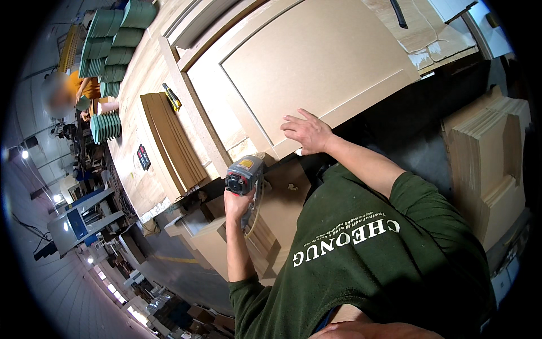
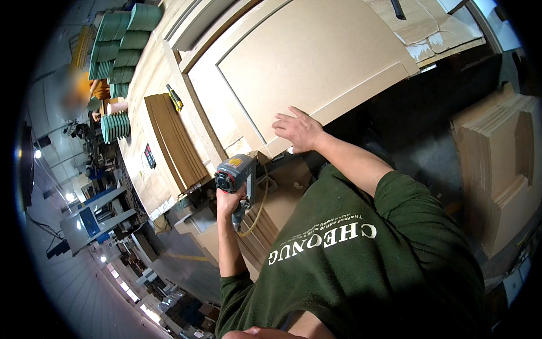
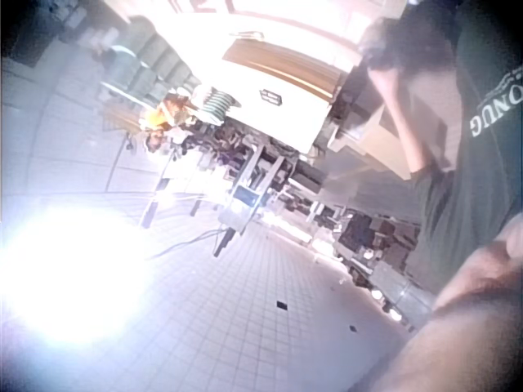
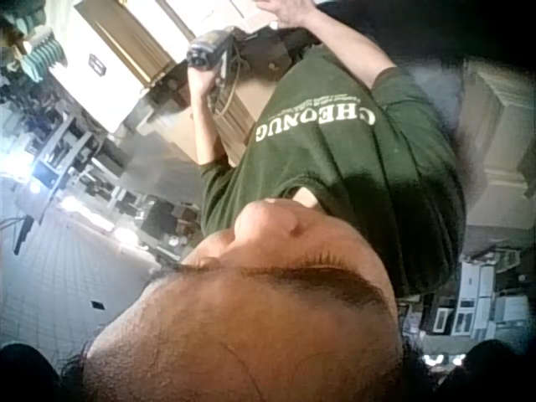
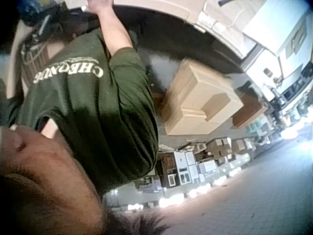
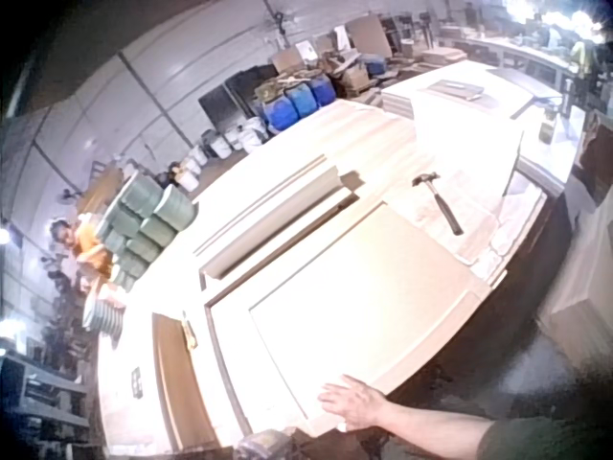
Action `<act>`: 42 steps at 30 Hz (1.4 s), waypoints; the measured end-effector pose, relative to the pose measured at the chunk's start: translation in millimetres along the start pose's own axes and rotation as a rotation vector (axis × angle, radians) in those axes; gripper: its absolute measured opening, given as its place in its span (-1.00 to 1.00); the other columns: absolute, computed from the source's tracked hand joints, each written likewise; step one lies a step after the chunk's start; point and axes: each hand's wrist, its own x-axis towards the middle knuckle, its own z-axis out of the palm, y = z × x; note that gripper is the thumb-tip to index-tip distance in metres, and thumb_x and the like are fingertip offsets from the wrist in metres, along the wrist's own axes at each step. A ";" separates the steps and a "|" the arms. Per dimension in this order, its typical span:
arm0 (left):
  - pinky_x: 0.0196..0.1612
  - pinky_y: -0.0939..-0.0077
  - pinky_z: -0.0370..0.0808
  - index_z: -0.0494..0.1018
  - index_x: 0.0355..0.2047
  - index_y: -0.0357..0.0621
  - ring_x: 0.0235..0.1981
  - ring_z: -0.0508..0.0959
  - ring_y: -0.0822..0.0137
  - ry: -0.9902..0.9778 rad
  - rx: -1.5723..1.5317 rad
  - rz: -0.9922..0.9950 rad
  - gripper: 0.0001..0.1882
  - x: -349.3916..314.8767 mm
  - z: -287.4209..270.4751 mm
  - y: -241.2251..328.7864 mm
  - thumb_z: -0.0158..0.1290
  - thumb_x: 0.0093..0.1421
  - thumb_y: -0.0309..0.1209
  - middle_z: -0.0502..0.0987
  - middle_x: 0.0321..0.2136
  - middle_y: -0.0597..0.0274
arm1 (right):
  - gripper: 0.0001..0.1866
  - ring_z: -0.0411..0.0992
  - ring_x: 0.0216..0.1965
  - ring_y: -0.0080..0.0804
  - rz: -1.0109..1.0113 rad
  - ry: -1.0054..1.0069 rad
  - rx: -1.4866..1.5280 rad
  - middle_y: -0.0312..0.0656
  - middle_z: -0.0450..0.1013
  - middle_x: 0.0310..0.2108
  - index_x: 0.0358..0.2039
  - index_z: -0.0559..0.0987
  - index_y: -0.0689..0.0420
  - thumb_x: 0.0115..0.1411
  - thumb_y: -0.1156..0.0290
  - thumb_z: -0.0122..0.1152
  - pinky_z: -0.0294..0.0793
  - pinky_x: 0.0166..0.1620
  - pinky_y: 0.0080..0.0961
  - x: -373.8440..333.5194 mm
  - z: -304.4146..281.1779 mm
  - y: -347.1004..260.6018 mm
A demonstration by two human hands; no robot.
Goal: The person assembles a wooden door by attaching thin wooden strips to a large rectangular panel. They use a pneumatic nail gun to secure the strips and a hammer to tap them into place. The person flips the door over to work on different sides and stacks the finished product.
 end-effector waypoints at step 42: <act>-0.43 0.52 0.47 0.40 -0.14 -0.31 -0.51 0.49 0.42 0.086 -0.374 0.170 -0.57 -70.9 69.3 24.2 0.30 0.00 -0.47 0.51 -0.43 0.23 | -0.49 0.30 0.09 -0.36 -0.112 0.241 -0.026 -0.29 0.38 0.01 -0.17 0.54 -0.03 -0.22 0.20 0.39 0.29 0.06 -0.26 -98.9 -66.2 123.1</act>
